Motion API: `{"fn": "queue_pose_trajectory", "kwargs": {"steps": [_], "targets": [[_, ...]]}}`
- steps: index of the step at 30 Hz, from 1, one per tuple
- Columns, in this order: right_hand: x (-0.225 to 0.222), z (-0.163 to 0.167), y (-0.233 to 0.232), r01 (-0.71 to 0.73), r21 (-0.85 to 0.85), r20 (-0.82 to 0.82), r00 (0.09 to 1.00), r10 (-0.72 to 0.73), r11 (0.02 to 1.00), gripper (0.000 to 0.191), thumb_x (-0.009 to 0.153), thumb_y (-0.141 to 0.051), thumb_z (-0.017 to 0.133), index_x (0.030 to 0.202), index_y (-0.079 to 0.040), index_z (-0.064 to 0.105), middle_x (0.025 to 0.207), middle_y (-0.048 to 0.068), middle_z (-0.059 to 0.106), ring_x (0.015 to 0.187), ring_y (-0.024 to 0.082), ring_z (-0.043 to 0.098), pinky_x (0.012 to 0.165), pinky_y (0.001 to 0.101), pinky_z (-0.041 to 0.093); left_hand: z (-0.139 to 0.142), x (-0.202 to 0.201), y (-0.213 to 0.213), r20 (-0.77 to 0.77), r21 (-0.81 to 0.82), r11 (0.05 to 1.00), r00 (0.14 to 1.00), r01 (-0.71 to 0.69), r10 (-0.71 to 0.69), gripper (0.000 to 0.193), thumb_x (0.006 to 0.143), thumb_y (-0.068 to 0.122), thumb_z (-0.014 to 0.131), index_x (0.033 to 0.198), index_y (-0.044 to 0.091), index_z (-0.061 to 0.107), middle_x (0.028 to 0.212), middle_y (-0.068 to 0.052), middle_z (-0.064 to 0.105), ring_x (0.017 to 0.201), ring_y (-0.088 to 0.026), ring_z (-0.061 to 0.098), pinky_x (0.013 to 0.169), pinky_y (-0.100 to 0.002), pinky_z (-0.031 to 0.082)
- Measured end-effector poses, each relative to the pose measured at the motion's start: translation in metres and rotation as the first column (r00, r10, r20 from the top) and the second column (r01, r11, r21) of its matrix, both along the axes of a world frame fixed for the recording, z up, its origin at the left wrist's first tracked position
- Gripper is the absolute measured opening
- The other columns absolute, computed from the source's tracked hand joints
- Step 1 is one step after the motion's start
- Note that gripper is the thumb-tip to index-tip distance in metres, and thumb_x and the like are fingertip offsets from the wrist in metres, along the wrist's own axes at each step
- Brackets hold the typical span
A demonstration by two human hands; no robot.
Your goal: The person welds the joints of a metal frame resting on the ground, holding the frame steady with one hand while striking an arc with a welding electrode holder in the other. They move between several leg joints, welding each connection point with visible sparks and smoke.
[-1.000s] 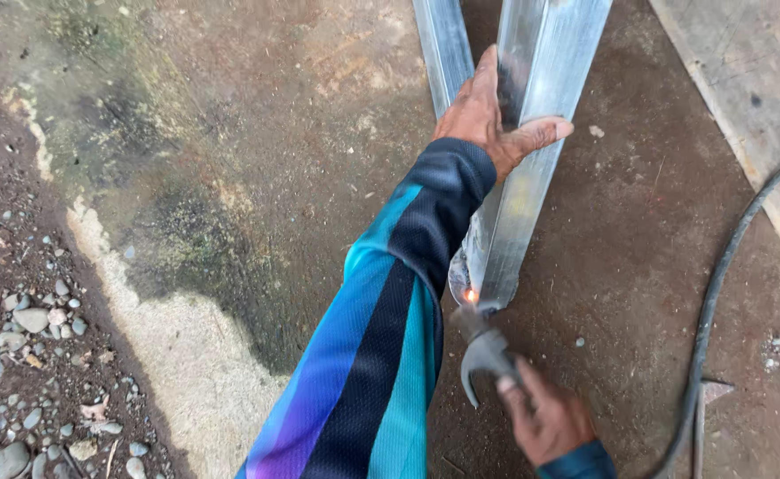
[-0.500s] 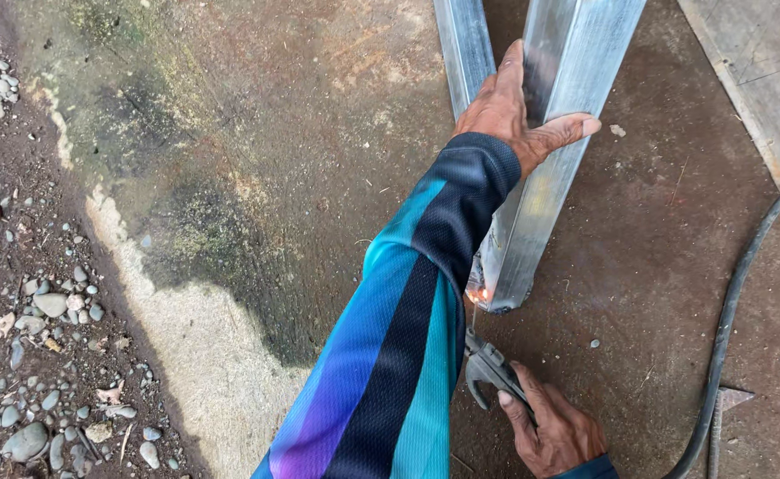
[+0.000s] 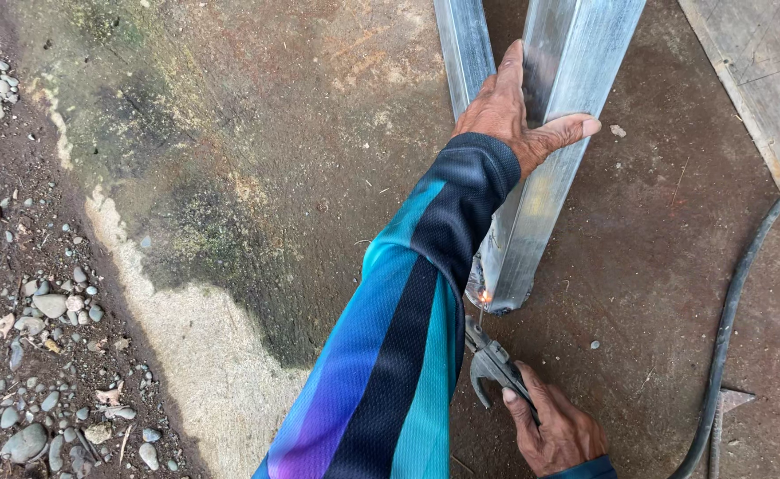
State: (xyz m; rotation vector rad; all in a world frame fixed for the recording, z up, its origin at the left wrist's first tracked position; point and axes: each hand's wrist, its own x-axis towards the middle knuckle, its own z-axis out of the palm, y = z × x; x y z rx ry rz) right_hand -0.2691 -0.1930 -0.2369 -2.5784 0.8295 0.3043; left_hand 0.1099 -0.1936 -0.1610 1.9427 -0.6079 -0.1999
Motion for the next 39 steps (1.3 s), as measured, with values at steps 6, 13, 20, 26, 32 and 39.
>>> {"fn": "queue_pose_trajectory", "kwargs": {"steps": [6, 13, 20, 26, 32, 39], "targets": [[-0.002, -0.012, -0.008, 0.216, 0.258, 0.03, 0.972, -0.232, 0.942, 0.062, 0.09, -0.057, 0.048, 0.141, -0.026, 0.06, 0.082, 0.01, 0.081, 0.067, 0.027, 0.076, 0.052, 0.0441, 0.066, 0.001, -0.001, 0.001, -0.035, 0.001, 1.0, 0.999, 0.015, -0.015, 0.136, 0.059, 0.074, 0.081, 0.159, 0.004, 0.021, 0.148, -0.027, 0.05, 0.135, -0.041, 0.054, 0.111, -0.047, 0.045], [0.003, 0.013, 0.002, -0.156, -0.093, -0.069, 0.986, 0.15, 0.983, 0.061, 0.088, -0.053, 0.058, 0.144, -0.03, 0.061, 0.09, 0.008, 0.078, 0.067, 0.027, 0.078, 0.058, 0.0452, 0.063, 0.004, -0.002, 0.001, 0.011, -0.029, 1.0, 1.0, 0.011, -0.011, 0.136, 0.06, 0.073, 0.083, 0.158, 0.001, 0.021, 0.149, -0.027, 0.049, 0.138, -0.041, 0.051, 0.114, -0.046, 0.043], [0.004, 0.014, 0.009, -0.034, -0.029, 0.07, 0.997, 0.036, 0.999, 0.055, 0.089, -0.05, 0.058, 0.137, -0.025, 0.064, 0.09, 0.01, 0.078, 0.073, 0.031, 0.078, 0.057, 0.0478, 0.062, 0.007, -0.003, 0.003, -0.018, -0.02, 1.0, 1.0, 0.001, -0.002, 0.136, 0.06, 0.071, 0.084, 0.159, 0.002, 0.022, 0.15, -0.026, 0.049, 0.139, -0.04, 0.05, 0.115, -0.045, 0.042], [0.004, 0.004, 0.001, 0.019, 0.001, 0.039, 0.999, -0.019, 1.0, 0.057, 0.089, -0.055, 0.054, 0.136, -0.025, 0.063, 0.104, 0.012, 0.078, 0.082, 0.035, 0.079, 0.061, 0.0486, 0.064, 0.003, -0.002, 0.0, -0.033, -0.022, 1.0, 0.999, 0.001, -0.002, 0.136, 0.058, 0.073, 0.082, 0.159, 0.004, 0.022, 0.148, -0.027, 0.05, 0.135, -0.042, 0.053, 0.111, -0.047, 0.045], [0.001, 0.001, 0.001, 0.023, -0.006, 0.029, 0.999, -0.022, 1.0, 0.057, 0.088, -0.056, 0.055, 0.135, -0.025, 0.064, 0.103, 0.011, 0.079, 0.083, 0.035, 0.078, 0.064, 0.0492, 0.064, 0.003, -0.001, 0.001, -0.04, 0.019, 1.0, 0.999, 0.004, -0.003, 0.138, 0.056, 0.073, 0.083, 0.158, 0.004, 0.022, 0.144, -0.026, 0.053, 0.133, -0.04, 0.055, 0.111, -0.046, 0.045], [0.005, 0.004, -0.005, 0.254, 0.259, 0.013, 0.964, -0.266, 0.932, 0.054, 0.092, -0.053, 0.058, 0.135, -0.022, 0.068, 0.079, 0.011, 0.077, 0.071, 0.027, 0.077, 0.064, 0.045, 0.063, 0.005, -0.002, 0.002, -0.01, -0.016, 1.0, 1.0, -0.012, 0.012, 0.138, 0.057, 0.073, 0.084, 0.158, 0.002, 0.022, 0.145, -0.027, 0.052, 0.134, -0.041, 0.054, 0.111, -0.046, 0.045]]}}
